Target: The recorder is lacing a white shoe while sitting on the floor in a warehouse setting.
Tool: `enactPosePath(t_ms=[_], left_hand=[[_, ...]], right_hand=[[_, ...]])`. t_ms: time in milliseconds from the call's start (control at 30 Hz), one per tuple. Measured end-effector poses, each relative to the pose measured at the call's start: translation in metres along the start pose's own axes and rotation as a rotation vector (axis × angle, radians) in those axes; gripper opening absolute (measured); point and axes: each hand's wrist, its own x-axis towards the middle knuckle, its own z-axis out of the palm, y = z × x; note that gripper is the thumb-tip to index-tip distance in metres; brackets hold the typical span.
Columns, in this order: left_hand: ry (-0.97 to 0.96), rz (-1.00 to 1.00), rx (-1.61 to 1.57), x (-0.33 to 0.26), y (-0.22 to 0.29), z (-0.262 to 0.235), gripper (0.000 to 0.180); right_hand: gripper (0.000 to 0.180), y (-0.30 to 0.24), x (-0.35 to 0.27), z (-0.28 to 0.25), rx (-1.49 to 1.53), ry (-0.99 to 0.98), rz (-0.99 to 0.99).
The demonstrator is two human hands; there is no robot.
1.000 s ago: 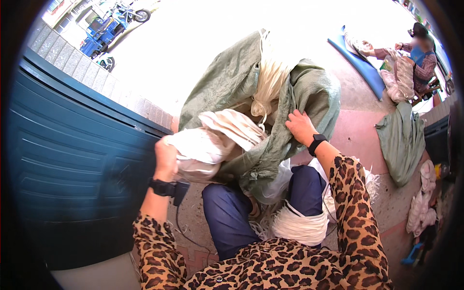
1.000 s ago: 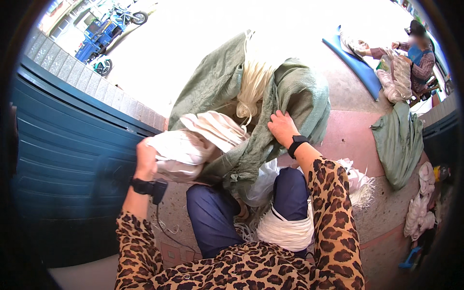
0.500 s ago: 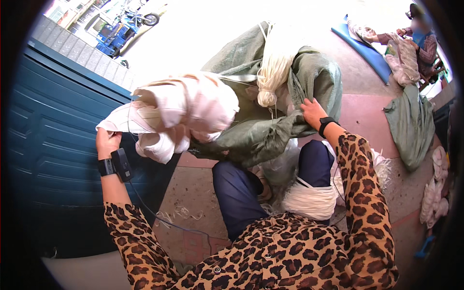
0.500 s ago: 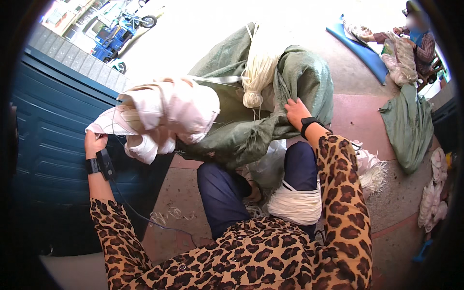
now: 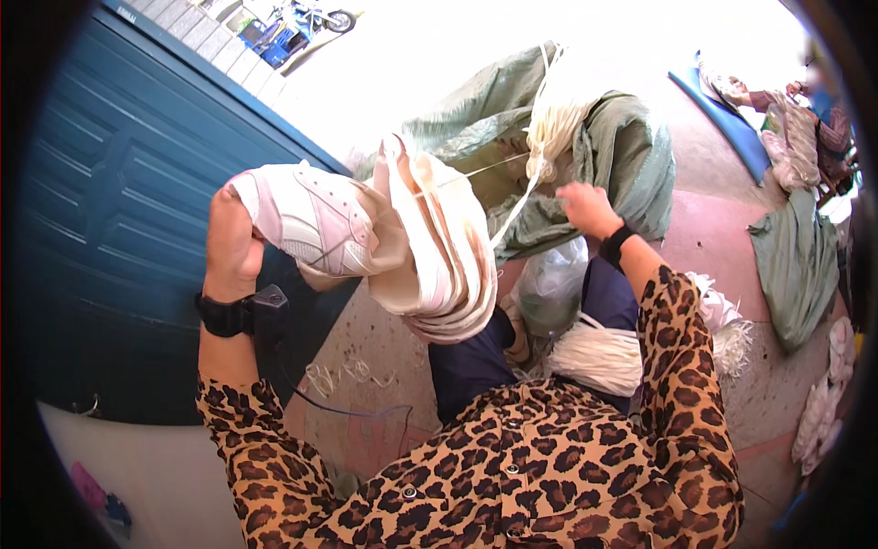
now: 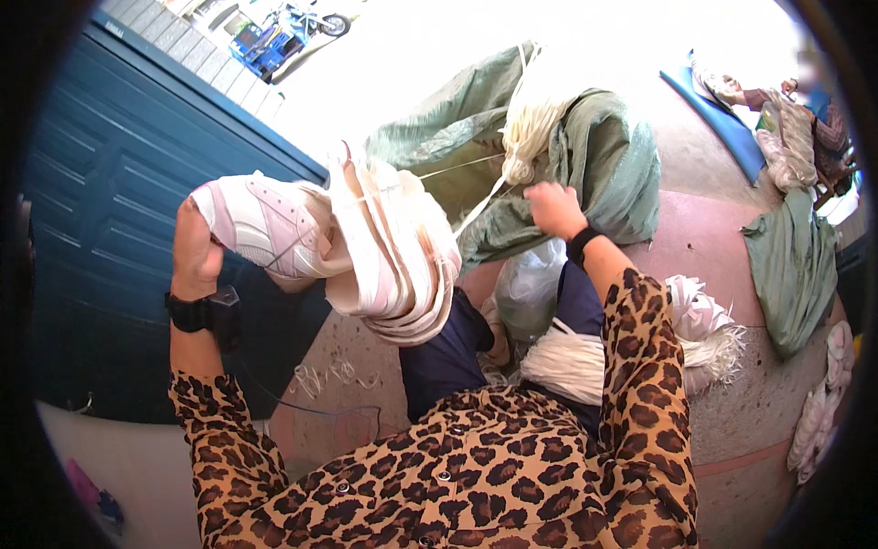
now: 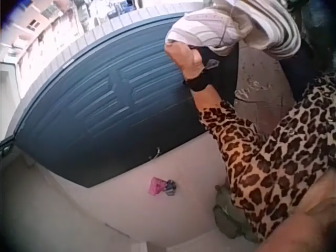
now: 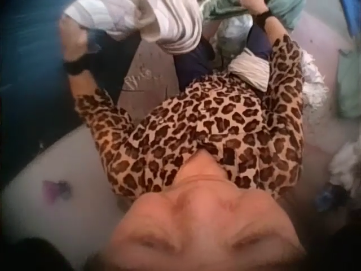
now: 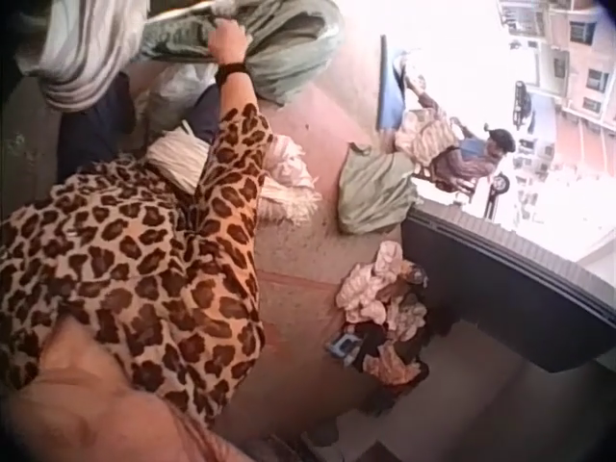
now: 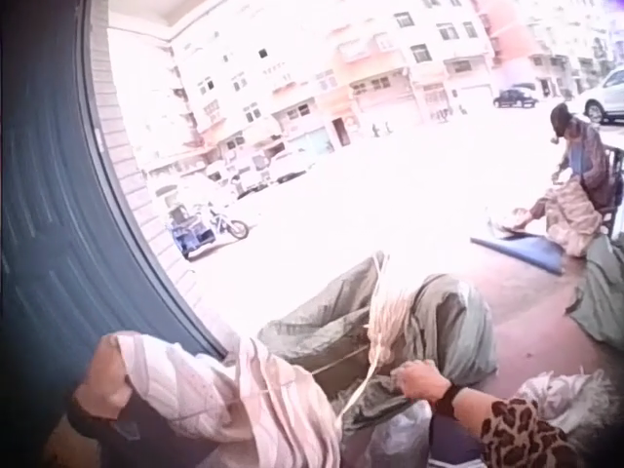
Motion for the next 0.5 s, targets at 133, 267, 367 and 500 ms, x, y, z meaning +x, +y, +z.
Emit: enactPosePath(t_ms=[133, 267, 367, 500], left_hand=[[-0.038, 0.038, 0.056, -0.043, -0.007, -0.008, 0.018], [-0.064, 0.068, 0.081, -0.079, -0.002, -0.006, 0.015], [-0.15, 0.178, 0.326, -0.115, 0.0, -0.005, 0.01], [-0.274, 0.178, 0.489, -0.151, -0.007, -0.02, 0.018]], right_hand=[[0.026, -0.054, 0.021, -0.041, 0.922, -0.324, 0.052], [0.032, -0.115, 0.008, -0.038, 0.679, -0.407, -0.165], [0.019, -0.147, -0.004, -0.065, 0.386, -0.165, -0.232], [0.039, -0.142, 0.006, -0.074, 0.324, 0.325, -0.563]])
